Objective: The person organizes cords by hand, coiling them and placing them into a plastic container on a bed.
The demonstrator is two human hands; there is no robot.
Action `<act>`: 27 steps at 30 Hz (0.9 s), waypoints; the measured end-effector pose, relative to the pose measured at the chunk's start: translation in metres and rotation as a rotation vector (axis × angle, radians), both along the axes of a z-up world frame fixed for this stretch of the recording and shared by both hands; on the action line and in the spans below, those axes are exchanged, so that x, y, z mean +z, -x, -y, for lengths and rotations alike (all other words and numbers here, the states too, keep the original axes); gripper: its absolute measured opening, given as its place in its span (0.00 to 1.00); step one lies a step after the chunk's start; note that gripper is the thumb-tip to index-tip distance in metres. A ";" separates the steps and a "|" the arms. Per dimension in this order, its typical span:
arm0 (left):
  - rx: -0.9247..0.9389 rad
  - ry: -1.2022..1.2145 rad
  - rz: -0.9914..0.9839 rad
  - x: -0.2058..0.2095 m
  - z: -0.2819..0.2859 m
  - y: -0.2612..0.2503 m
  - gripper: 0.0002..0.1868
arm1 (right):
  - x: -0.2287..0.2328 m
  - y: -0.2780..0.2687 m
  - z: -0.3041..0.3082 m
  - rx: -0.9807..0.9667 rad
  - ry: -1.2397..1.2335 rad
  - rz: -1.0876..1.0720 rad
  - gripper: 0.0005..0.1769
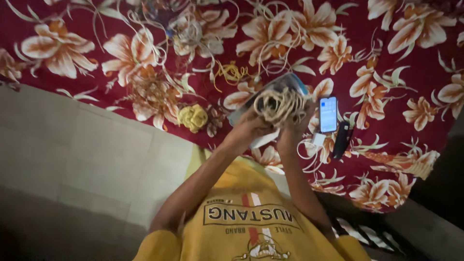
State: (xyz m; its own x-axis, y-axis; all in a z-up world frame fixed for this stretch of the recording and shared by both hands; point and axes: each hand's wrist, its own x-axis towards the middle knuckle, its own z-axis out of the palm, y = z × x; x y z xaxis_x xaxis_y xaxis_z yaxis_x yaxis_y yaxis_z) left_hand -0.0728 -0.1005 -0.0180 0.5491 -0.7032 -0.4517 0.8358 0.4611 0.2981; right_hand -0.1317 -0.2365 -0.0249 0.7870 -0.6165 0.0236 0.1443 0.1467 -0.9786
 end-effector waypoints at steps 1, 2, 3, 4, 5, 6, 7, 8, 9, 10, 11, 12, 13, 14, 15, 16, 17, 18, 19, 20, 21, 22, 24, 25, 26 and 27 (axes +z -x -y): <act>0.000 -0.003 -0.013 0.000 0.002 0.006 0.32 | -0.010 -0.005 0.004 -0.049 0.013 -0.044 0.30; 0.022 -0.031 0.112 0.001 0.003 0.008 0.36 | -0.017 -0.008 0.008 -0.098 0.028 -0.081 0.34; 0.043 -0.057 0.237 0.002 0.005 0.010 0.40 | -0.021 -0.003 0.007 -0.098 0.026 -0.087 0.34; 0.046 -0.059 0.230 0.001 0.010 0.010 0.40 | -0.024 0.002 0.001 -0.062 0.225 -0.134 0.36; 0.047 -0.173 0.218 -0.001 0.016 0.010 0.37 | -0.027 0.007 -0.005 -0.024 0.424 -0.180 0.38; 0.047 -0.288 0.205 -0.003 0.021 0.011 0.35 | -0.028 0.012 -0.011 -0.021 0.422 -0.186 0.38; 0.047 -0.290 0.199 -0.006 0.021 0.015 0.35 | -0.028 0.018 -0.018 0.079 0.379 -0.165 0.39; 0.096 -0.381 0.159 -0.012 0.018 0.019 0.35 | -0.029 0.022 -0.023 0.178 0.336 -0.145 0.41; 0.144 -0.472 0.119 -0.020 0.015 0.023 0.35 | -0.031 0.025 -0.030 0.180 0.334 -0.150 0.41; 0.144 -0.472 0.111 -0.031 0.012 0.030 0.35 | -0.034 0.030 -0.035 0.235 0.212 -0.180 0.40; 0.159 -0.505 0.157 -0.044 0.009 0.036 0.33 | -0.036 0.035 -0.036 0.289 0.089 -0.209 0.39; 0.174 -0.540 0.206 -0.058 0.006 0.040 0.31 | -0.039 0.040 -0.031 0.291 0.087 -0.214 0.39; 0.174 -0.542 0.201 -0.073 0.002 0.042 0.31 | -0.043 0.046 -0.023 0.380 0.270 -0.227 0.36; 0.117 -0.707 0.325 -0.083 -0.001 0.042 0.31 | -0.048 0.056 -0.017 0.466 0.453 -0.240 0.32; 0.056 -0.869 0.450 -0.093 -0.003 0.043 0.30 | -0.056 0.067 -0.014 0.469 0.451 -0.248 0.32; 0.057 -0.868 0.441 -0.102 -0.002 0.046 0.30 | -0.067 0.080 -0.011 0.422 0.384 -0.380 0.32; -0.032 -1.028 0.497 -0.110 -0.003 0.050 0.35 | -0.079 0.094 -0.009 0.374 0.316 -0.512 0.33; -0.118 -1.193 0.551 -0.118 -0.003 0.051 0.40 | -0.092 0.105 -0.002 0.385 0.316 -0.513 0.33; -0.113 -1.197 0.543 -0.125 0.003 0.050 0.40 | -0.104 0.115 0.008 0.365 0.357 -0.544 0.30; -0.265 -1.352 0.595 -0.131 0.012 0.051 0.43 | -0.115 0.124 0.014 0.346 0.395 -0.577 0.27; -0.424 -1.503 0.643 -0.137 0.018 0.053 0.46 | -0.124 0.130 0.017 0.358 0.393 -0.580 0.27; -0.418 -1.506 0.633 -0.143 0.023 0.054 0.46 | -0.132 0.131 0.021 0.393 0.411 -0.558 0.29; -0.558 -1.531 0.613 -0.153 0.033 0.055 0.45 | -0.140 0.125 0.026 0.438 0.433 -0.534 0.32; -0.549 -1.533 0.605 -0.158 0.040 0.054 0.45 | -0.142 0.118 0.028 0.465 0.421 -0.590 0.30; -0.478 -1.654 0.840 -0.161 0.044 0.057 0.42 | -0.142 0.114 0.028 0.494 0.405 -0.651 0.29; -0.399 -1.762 1.080 -0.164 0.045 0.060 0.39 | -0.143 0.107 0.029 0.504 0.404 -0.654 0.29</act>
State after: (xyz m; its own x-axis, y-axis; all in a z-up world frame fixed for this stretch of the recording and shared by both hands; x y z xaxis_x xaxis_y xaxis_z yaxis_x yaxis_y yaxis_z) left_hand -0.1329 -0.1451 -0.1817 0.9499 -0.1075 -0.2936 0.0321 -0.9006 0.4334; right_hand -0.2388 -0.2653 -0.1675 0.8926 -0.2389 -0.3822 -0.4447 -0.3284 -0.8333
